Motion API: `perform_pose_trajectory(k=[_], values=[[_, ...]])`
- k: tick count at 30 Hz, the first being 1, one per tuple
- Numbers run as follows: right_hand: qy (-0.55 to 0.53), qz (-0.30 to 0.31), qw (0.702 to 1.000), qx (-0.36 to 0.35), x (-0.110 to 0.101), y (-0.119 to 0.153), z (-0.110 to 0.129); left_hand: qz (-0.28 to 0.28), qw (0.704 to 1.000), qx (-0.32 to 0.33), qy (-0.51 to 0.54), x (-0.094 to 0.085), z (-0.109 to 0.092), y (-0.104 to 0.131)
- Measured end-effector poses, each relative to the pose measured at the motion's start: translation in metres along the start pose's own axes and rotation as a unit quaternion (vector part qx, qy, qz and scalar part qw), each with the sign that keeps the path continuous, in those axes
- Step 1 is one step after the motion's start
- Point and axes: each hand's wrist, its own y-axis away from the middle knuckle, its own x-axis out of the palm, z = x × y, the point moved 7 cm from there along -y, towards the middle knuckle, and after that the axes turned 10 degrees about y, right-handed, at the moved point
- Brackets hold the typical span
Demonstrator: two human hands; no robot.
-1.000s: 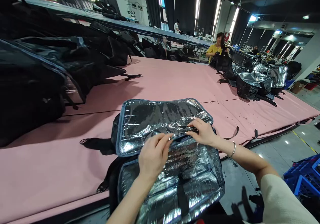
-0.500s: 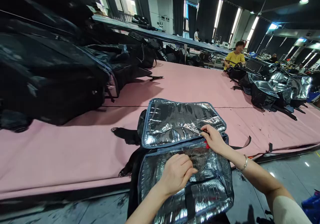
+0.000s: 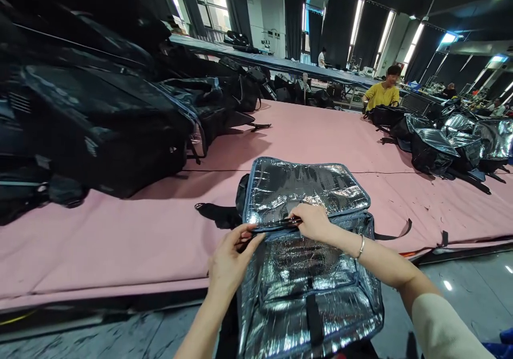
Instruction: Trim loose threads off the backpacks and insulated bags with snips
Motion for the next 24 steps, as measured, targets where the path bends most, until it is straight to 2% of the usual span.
perform_pose_trajectory(k=[3,9,13,18,24], values=[[-0.029,0.05,0.998,0.033,0.003,-0.011,-0.008,-0.011,1.0,-0.019,-0.003,0.007,-0.005,-0.009],[-0.051,0.097,0.993,0.036,0.008,-0.025,-0.014,-0.026,0.997,-0.058,-0.046,0.011,-0.011,-0.017],[-0.045,0.079,0.995,0.036,0.007,-0.017,-0.011,-0.045,0.997,-0.056,-0.022,0.01,-0.003,-0.014],[-0.049,0.036,0.998,0.01,0.001,0.0,-0.007,-0.045,0.991,-0.068,0.102,0.012,0.014,-0.006],[-0.07,-0.004,0.997,0.026,0.0,0.001,-0.005,-0.075,0.974,-0.102,0.19,0.013,0.017,0.0]])
